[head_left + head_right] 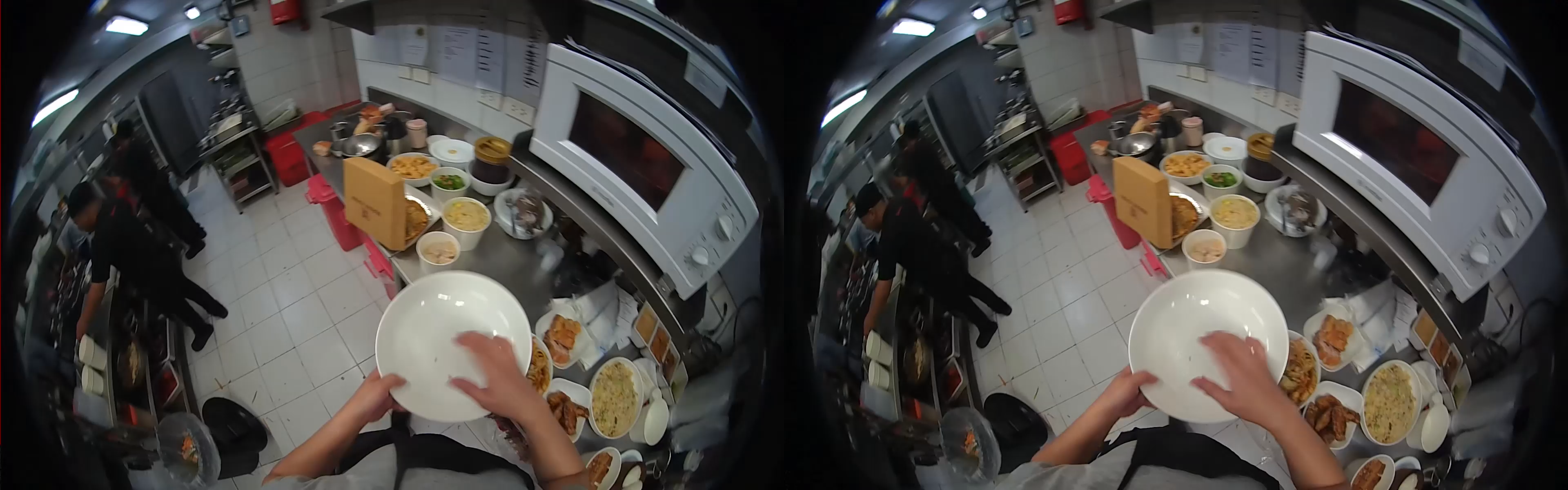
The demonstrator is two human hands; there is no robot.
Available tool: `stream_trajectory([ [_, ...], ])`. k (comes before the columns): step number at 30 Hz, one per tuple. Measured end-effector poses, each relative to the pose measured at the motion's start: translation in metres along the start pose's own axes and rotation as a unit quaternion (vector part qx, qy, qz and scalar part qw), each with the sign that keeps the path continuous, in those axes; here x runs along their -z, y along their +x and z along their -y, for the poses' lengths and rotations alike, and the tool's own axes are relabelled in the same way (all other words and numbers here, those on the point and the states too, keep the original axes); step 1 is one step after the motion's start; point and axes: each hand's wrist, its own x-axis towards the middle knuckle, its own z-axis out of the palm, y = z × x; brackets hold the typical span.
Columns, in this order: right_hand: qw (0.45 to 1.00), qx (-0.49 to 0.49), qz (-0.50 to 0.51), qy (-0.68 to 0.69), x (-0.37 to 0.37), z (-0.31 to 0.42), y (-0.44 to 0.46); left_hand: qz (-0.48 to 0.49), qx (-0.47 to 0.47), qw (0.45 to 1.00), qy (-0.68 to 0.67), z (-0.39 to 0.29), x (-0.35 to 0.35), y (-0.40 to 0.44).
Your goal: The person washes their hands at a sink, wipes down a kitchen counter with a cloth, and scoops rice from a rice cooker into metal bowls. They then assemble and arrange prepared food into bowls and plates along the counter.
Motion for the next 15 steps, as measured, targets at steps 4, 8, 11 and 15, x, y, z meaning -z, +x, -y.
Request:
stream_trajectory([
  [4, 0.981, 0.037, 0.157, 0.108, -0.038, 0.031, 0.049, -0.091, 0.004, 0.995, -0.046, 0.009, 0.055, -0.037],
  [8, 0.931, -0.067, 0.269, 0.235, -0.095, 0.045, 0.108, -0.170, -0.036, 0.981, -0.091, 0.005, 0.142, -0.054],
  [11, 0.962, 0.099, 0.212, 0.141, -0.167, 0.043, 0.151, -0.240, -0.095, 0.964, -0.057, -0.020, 0.220, -0.054],
  [15, 0.960, 0.021, 0.243, 0.137, -0.243, 0.016, 0.195, -0.323, -0.147, 0.933, -0.052, -0.081, 0.298, -0.060],
])
